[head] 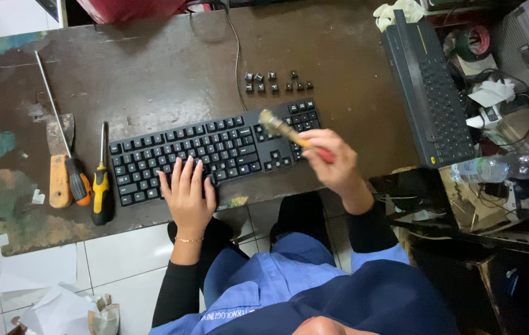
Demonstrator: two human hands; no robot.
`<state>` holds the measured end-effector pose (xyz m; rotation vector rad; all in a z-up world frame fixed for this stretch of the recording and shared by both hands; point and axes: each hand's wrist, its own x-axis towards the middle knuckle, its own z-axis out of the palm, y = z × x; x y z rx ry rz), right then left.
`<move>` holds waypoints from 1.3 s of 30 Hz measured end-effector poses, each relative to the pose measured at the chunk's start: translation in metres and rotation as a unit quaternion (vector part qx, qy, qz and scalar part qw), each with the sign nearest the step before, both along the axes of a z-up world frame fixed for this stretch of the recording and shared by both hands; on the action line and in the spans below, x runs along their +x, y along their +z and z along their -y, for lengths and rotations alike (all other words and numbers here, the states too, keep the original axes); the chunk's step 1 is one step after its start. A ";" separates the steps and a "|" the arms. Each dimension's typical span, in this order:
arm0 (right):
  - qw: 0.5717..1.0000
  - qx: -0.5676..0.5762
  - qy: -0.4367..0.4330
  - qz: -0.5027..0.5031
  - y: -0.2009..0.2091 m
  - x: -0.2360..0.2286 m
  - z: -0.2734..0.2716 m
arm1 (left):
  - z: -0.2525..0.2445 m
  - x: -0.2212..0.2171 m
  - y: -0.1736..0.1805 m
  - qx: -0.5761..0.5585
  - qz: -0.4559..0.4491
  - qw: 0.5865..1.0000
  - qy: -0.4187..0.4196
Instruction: The person removes several keycaps from a black computer keyboard using a screwdriver and places them on the table. They then use a brush to sweep the keyboard surface. The person continues to remove additional keycaps with the screwdriver and brushes the keyboard again.
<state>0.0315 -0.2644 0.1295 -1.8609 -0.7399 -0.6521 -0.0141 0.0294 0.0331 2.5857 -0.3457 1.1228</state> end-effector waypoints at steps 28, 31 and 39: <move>0.996 -0.065 0.065 0.020 -0.002 0.025 -0.011 | 0.001 0.000 0.002 -0.019 -0.019 1.000 0.013; 0.988 -0.104 0.037 0.108 -0.001 0.022 -0.004 | 0.000 -0.001 0.002 -0.019 -0.018 1.000 0.012; 0.994 -0.074 0.039 0.076 0.005 0.030 -0.002 | -0.001 -0.001 -0.001 -0.017 -0.015 1.000 0.014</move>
